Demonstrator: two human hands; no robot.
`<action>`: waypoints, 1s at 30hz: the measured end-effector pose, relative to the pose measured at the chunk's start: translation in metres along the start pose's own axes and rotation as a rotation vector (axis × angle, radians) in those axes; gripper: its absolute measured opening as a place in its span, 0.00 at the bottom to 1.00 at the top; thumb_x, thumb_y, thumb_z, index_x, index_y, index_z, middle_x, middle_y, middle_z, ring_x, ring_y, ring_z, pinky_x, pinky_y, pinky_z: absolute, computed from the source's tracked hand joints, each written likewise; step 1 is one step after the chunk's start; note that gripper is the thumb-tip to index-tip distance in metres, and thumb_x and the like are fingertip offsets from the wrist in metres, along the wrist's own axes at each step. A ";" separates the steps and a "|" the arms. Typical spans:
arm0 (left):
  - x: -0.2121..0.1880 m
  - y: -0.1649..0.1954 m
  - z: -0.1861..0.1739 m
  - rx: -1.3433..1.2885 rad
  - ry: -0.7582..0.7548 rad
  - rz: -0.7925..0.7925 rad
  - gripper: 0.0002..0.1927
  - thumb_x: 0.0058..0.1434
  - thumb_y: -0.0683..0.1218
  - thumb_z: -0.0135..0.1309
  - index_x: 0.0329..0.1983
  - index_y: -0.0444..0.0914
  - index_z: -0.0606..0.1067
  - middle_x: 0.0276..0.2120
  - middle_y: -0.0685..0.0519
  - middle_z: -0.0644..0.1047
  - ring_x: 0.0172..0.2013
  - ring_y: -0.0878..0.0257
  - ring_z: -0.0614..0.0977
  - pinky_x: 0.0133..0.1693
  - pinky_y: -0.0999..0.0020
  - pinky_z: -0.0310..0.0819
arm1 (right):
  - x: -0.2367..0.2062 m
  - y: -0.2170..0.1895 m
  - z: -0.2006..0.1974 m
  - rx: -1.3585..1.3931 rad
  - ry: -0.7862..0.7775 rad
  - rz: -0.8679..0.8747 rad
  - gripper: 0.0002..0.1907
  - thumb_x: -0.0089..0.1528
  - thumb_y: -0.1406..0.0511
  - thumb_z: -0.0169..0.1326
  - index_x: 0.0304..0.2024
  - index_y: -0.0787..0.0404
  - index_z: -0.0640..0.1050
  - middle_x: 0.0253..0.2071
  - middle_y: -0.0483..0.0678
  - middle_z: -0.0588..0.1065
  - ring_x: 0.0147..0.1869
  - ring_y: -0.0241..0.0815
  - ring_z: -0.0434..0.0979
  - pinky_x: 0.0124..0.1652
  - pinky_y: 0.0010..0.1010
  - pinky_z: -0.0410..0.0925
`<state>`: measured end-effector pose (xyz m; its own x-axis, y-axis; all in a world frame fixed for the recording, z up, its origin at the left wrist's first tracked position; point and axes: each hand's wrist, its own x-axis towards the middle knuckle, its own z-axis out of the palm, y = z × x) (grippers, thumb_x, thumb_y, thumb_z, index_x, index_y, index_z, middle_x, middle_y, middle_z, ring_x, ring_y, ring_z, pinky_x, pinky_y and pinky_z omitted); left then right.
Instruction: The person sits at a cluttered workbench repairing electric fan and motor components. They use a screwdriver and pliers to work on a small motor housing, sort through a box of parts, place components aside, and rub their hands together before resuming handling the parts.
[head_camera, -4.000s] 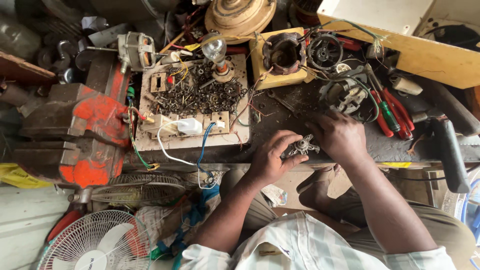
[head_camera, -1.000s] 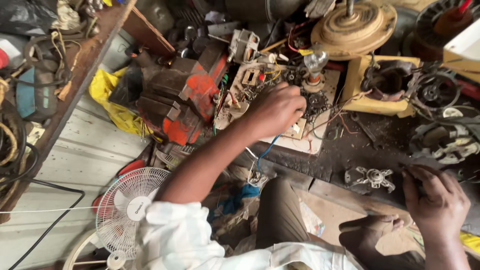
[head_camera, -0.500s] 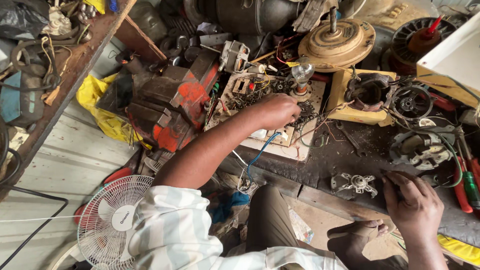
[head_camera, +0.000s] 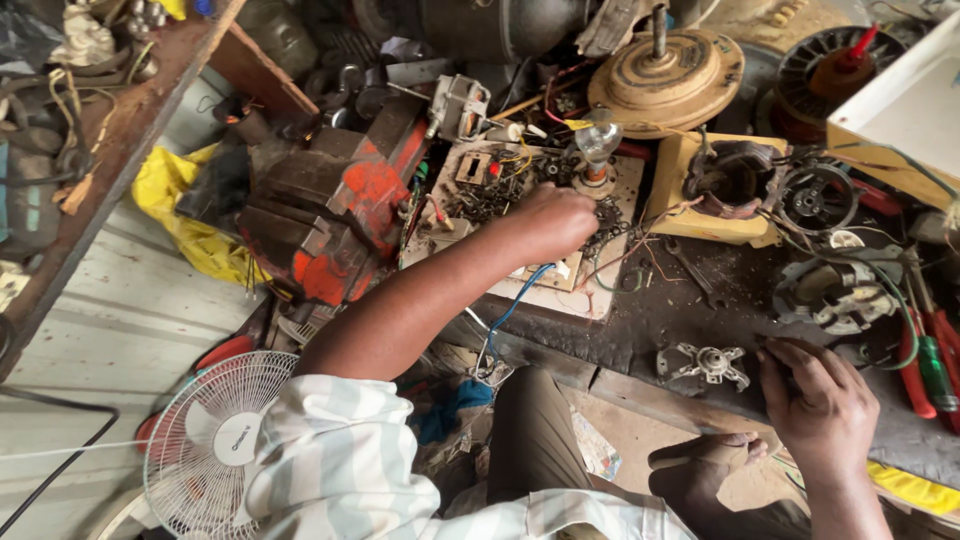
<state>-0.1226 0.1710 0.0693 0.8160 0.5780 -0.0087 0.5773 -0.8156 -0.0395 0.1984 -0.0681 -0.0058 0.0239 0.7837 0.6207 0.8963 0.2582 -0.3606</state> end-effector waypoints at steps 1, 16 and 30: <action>0.001 0.000 0.003 0.022 0.020 0.007 0.05 0.53 0.42 0.55 0.26 0.40 0.81 0.35 0.49 0.81 0.41 0.51 0.83 0.40 0.48 0.75 | 0.001 -0.002 -0.001 -0.005 0.005 -0.001 0.07 0.67 0.67 0.64 0.47 0.55 0.81 0.47 0.45 0.80 0.48 0.44 0.82 0.49 0.31 0.73; -0.020 -0.002 -0.018 0.133 0.074 0.113 0.05 0.52 0.43 0.56 0.24 0.42 0.82 0.32 0.52 0.80 0.41 0.53 0.82 0.40 0.50 0.72 | 0.017 -0.032 -0.009 0.026 -0.016 0.014 0.13 0.58 0.69 0.65 0.45 0.58 0.80 0.44 0.47 0.80 0.42 0.50 0.79 0.43 0.38 0.72; -0.016 -0.003 -0.035 0.069 -0.072 0.093 0.07 0.47 0.44 0.61 0.29 0.38 0.82 0.36 0.48 0.80 0.44 0.50 0.81 0.44 0.50 0.74 | 0.022 -0.043 -0.014 0.031 -0.036 0.001 0.10 0.60 0.69 0.65 0.43 0.58 0.80 0.44 0.45 0.80 0.42 0.48 0.79 0.44 0.38 0.71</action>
<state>-0.1361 0.1630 0.1048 0.8603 0.5023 -0.0874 0.4936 -0.8634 -0.1040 0.1668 -0.0699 0.0325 0.0084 0.8037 0.5949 0.8823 0.2741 -0.3827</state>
